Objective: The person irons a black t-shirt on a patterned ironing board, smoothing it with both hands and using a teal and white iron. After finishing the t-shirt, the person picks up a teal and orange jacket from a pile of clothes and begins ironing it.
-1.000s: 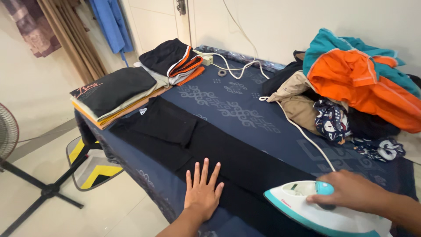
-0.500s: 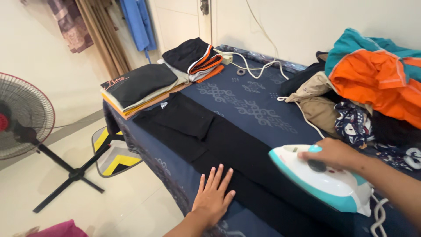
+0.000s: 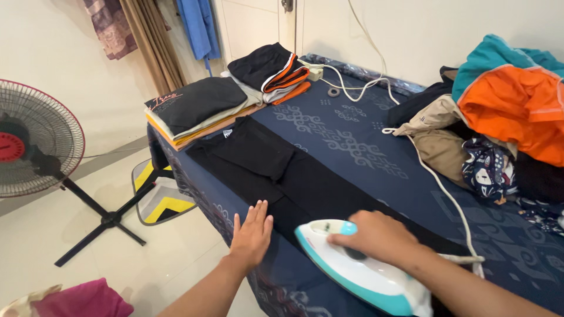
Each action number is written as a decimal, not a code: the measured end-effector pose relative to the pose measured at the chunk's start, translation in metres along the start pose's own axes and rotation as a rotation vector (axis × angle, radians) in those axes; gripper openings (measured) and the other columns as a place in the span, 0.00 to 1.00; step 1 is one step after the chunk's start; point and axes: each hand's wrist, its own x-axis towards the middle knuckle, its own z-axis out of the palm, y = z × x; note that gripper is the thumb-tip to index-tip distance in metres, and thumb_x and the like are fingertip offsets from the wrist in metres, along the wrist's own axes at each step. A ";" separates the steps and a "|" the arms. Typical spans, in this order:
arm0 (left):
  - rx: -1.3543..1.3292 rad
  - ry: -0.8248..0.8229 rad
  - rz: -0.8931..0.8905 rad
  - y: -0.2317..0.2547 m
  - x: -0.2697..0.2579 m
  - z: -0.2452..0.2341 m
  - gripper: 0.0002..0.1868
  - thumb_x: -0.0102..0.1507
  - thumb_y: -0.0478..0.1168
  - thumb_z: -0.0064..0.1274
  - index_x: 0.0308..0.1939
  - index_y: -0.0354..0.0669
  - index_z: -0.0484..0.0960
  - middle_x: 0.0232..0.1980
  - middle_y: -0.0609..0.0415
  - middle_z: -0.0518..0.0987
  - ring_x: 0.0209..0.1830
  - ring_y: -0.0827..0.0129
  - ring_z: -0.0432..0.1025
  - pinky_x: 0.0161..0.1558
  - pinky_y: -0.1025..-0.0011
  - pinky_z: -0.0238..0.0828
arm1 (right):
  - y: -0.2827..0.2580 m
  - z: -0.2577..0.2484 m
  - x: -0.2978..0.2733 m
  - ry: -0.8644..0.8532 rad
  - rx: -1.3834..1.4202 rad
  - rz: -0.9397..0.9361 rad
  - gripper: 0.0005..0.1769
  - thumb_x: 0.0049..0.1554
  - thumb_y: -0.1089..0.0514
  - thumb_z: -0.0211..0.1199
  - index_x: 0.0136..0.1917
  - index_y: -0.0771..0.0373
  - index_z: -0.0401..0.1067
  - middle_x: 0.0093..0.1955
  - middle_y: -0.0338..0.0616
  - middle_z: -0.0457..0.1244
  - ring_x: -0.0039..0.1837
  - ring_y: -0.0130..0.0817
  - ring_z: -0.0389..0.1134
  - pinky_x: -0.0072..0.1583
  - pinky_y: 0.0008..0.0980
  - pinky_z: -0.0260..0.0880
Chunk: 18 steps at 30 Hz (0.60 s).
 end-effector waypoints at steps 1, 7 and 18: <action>-0.020 0.004 -0.019 -0.002 0.003 0.002 0.33 0.72 0.54 0.24 0.79 0.47 0.51 0.81 0.52 0.53 0.82 0.59 0.43 0.77 0.47 0.29 | -0.008 0.001 0.004 0.008 0.012 -0.004 0.33 0.43 0.26 0.64 0.40 0.57 0.83 0.40 0.49 0.74 0.47 0.47 0.77 0.52 0.45 0.76; -0.040 0.006 -0.036 -0.003 0.018 -0.011 0.31 0.73 0.53 0.23 0.76 0.45 0.59 0.75 0.47 0.65 0.80 0.57 0.51 0.78 0.47 0.30 | -0.047 0.016 0.028 0.064 0.033 -0.086 0.34 0.45 0.28 0.65 0.41 0.62 0.81 0.40 0.54 0.72 0.45 0.50 0.77 0.51 0.45 0.76; 0.121 -0.068 -0.137 0.043 0.027 -0.047 0.31 0.72 0.54 0.26 0.77 0.45 0.57 0.68 0.44 0.69 0.73 0.53 0.61 0.79 0.45 0.30 | 0.042 -0.017 0.001 -0.161 -0.167 -0.167 0.33 0.45 0.27 0.66 0.41 0.59 0.82 0.38 0.49 0.73 0.42 0.41 0.77 0.51 0.39 0.75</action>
